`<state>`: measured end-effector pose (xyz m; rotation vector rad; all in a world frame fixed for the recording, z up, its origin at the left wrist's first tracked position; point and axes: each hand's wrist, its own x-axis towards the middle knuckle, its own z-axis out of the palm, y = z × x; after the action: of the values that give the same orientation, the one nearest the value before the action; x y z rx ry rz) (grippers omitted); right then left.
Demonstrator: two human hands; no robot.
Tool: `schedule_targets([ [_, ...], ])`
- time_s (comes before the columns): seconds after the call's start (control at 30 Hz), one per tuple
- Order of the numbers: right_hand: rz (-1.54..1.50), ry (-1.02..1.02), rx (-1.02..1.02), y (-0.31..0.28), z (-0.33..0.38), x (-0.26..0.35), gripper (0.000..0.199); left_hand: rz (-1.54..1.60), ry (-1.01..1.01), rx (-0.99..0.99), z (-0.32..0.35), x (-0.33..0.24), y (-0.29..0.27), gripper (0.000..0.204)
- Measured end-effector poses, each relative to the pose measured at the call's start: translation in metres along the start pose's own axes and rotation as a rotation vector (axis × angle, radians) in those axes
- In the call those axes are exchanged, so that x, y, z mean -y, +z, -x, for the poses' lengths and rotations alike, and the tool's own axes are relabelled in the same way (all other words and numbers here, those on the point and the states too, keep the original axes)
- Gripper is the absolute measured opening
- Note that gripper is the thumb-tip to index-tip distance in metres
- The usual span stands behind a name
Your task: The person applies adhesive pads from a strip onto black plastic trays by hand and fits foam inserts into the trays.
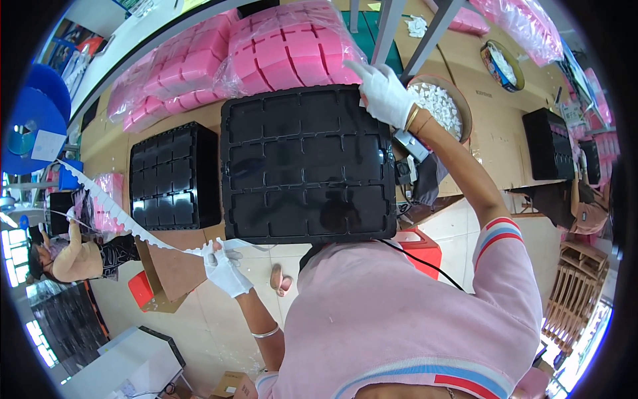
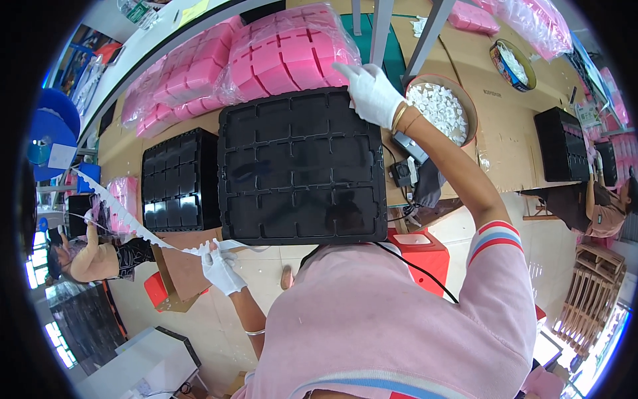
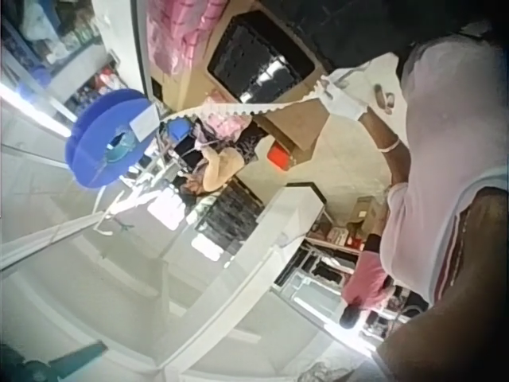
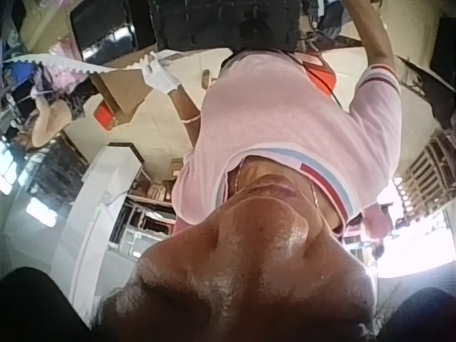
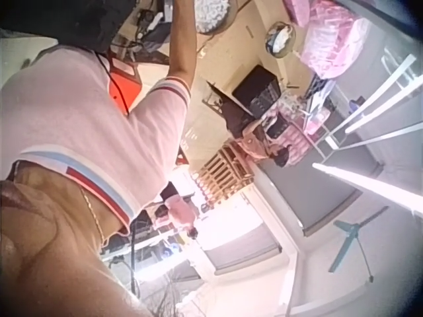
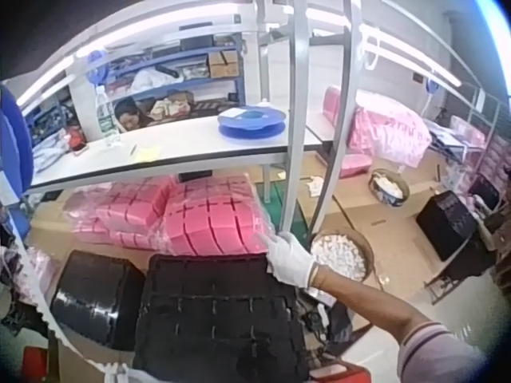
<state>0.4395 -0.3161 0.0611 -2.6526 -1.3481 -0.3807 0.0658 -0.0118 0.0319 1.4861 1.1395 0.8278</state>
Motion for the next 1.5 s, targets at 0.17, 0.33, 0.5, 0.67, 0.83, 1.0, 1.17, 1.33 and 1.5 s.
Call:
schedule_targets([
  [0.17,0.044,-0.050,-0.006,0.002,0.005,0.011,0.017,-0.098,-0.031,0.041,-0.023,0.022,-0.027,0.025],
  [0.33,-0.054,0.006,-0.078,0.003,0.008,0.008,0.009,-0.422,0.463,-0.351,-0.020,-0.035,-0.011,0.031],
  [0.5,-0.185,-0.019,-0.056,-0.011,0.013,0.011,0.003,-0.317,0.671,-0.026,-0.010,-0.090,0.065,0.022],
  [0.67,-0.385,0.139,-0.197,-0.028,0.036,-0.040,0.011,-0.286,0.841,0.350,-0.041,-0.112,0.132,0.020],
  [0.83,0.035,0.604,0.043,0.043,0.153,-0.160,0.019,-0.285,0.986,0.552,-0.092,-0.106,0.224,0.023],
  [1.0,-0.050,0.967,0.233,0.014,0.094,-0.115,0.028,-0.533,1.033,0.572,-0.159,-0.086,0.287,0.036],
  [1.17,-0.203,0.375,-0.317,-0.002,0.026,-0.080,0.027,-0.753,1.136,0.469,-0.173,-0.094,0.335,0.039],
  [1.33,0.010,0.125,-0.248,0.013,-0.081,-0.031,0.042,-0.766,1.275,0.386,-0.204,-0.075,0.335,0.027],
  [1.5,0.145,0.126,-0.177,0.076,-0.108,-0.082,0.012,-0.916,1.240,0.462,-0.202,-0.075,0.358,0.012],
])
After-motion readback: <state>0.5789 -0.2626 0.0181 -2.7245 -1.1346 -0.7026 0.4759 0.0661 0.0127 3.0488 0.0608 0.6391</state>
